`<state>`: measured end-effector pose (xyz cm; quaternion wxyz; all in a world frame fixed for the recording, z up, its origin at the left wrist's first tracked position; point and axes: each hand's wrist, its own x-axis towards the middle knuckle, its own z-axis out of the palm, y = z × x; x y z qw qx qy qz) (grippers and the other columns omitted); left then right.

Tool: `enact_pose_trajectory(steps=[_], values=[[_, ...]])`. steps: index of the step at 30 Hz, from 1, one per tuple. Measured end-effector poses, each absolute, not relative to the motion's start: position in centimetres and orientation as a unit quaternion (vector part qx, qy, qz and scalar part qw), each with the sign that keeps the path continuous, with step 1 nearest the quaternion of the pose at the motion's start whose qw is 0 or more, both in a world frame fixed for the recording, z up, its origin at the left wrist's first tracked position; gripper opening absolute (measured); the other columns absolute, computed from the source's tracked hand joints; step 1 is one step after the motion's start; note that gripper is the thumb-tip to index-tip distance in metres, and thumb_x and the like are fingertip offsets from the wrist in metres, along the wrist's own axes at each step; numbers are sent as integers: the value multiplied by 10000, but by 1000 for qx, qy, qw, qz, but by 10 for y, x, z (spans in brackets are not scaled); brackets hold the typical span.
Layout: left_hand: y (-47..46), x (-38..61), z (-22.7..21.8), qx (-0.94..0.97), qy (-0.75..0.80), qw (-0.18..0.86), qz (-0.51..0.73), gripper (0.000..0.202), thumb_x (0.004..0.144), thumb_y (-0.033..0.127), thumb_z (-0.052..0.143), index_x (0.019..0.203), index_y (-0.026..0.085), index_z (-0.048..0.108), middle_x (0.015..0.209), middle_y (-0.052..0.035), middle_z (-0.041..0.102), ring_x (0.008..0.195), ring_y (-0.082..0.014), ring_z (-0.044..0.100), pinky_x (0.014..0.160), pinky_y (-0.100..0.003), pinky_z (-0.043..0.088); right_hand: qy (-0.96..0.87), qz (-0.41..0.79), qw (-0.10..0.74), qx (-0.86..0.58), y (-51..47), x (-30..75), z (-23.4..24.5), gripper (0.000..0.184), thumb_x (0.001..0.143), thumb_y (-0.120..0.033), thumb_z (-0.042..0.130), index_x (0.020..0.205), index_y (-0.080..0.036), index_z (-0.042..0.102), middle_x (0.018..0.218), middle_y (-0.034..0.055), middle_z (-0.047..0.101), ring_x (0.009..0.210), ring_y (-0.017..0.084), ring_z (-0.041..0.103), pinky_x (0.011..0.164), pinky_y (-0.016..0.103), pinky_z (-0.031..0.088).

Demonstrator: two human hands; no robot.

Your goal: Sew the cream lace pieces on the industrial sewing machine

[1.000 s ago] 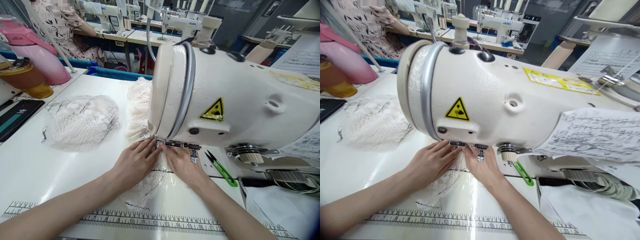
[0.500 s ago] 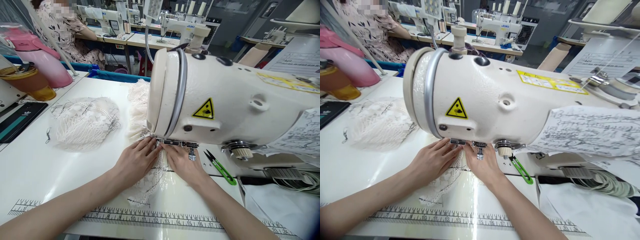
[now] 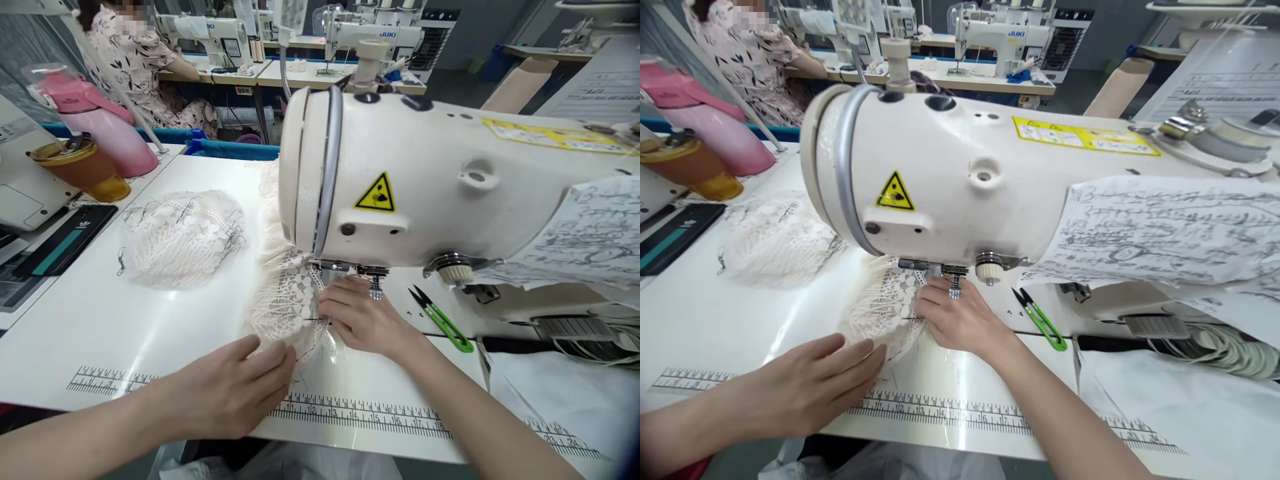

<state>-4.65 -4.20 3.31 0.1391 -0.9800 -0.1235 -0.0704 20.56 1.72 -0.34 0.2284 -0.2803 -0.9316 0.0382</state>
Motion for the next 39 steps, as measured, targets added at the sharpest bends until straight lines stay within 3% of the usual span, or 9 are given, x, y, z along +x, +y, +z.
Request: enact_pose_trajectory(steps=[5, 10, 13, 16, 21, 26, 30, 33, 39], values=[[-44, -58, 32, -937, -314, 33, -152, 316, 928, 44, 333, 1101, 125, 585, 1092, -113, 660, 908, -188, 643, 591, -247, 486, -936, 68, 226, -261, 17, 207, -1, 208, 750, -128, 441, 874, -179, 601, 859, 33, 617, 825, 165, 518, 691, 301, 409], [-8, -41, 52, -934, -330, -94, -99, 156, 969, 291, 460, 993, 171, 556, 828, -29, 614, 647, -159, 581, 536, -265, 435, -937, 34, 222, -269, 16, 209, -1, 133, 864, -172, 477, 868, -180, 609, 892, 29, 651, 823, 149, 534, 562, 255, 337], [10, -25, 41, -959, -259, -55, -101, 43, 900, 189, 526, 913, 166, 561, 803, -24, 590, 687, -175, 561, 600, -293, 439, -934, 17, 253, -253, 16, 211, -2, 143, 875, -147, 490, 880, -193, 625, 943, 14, 681, 867, 143, 577, 551, 251, 346], [15, -15, 20, -952, -226, 44, -202, 200, 886, 37, 424, 812, 164, 559, 684, 0, 542, 587, -148, 476, 548, -286, 364, -929, -11, 257, -264, 14, 212, 1, 139, 899, -187, 500, 909, -201, 639, 974, 18, 694, 921, 154, 599, 556, 253, 382], [12, -15, 4, -935, -226, 88, -260, 267, 922, 30, 358, 821, 148, 576, 634, -1, 517, 555, -142, 419, 532, -298, 293, -935, 2, 198, -294, 15, 211, 4, 186, 937, -236, 473, 1040, -197, 623, 1193, 49, 645, 1055, 184, 585, 721, 288, 500], [12, -18, 4, -924, -252, 100, -270, 241, 905, 19, 404, 813, 150, 584, 604, 19, 516, 536, -129, 431, 534, -307, 302, -942, 32, 223, -251, 21, 210, -1, 149, 920, -150, 524, 992, -214, 637, 1035, 26, 701, 1029, 158, 615, 913, 335, 511], [12, -18, 1, -924, -241, 106, -278, 209, 892, 38, 432, 856, 141, 611, 842, -43, 681, 826, -192, 627, 766, -372, 481, -937, 49, 253, -235, 23, 209, 0, 155, 920, -137, 521, 969, -211, 647, 897, 8, 718, 931, 140, 647, 926, 344, 528], [13, -18, -3, -933, -231, 66, -267, 229, 874, 63, 416, 969, 90, 623, 1098, -110, 682, 1124, -250, 599, 959, -390, 498, -930, 46, 267, -248, 21, 208, 2, 163, 927, -141, 511, 954, -206, 658, 855, 7, 719, 901, 135, 654, 915, 327, 540], [13, -19, -5, -937, -233, 62, -252, 312, 814, 54, 389, 1034, 56, 610, 1118, -132, 686, 1097, -252, 638, 907, -340, 564, -922, 29, 278, -266, 18, 207, 0, 197, 947, -167, 482, 946, -208, 675, 848, 17, 719, 936, 146, 658, 848, 298, 572]])
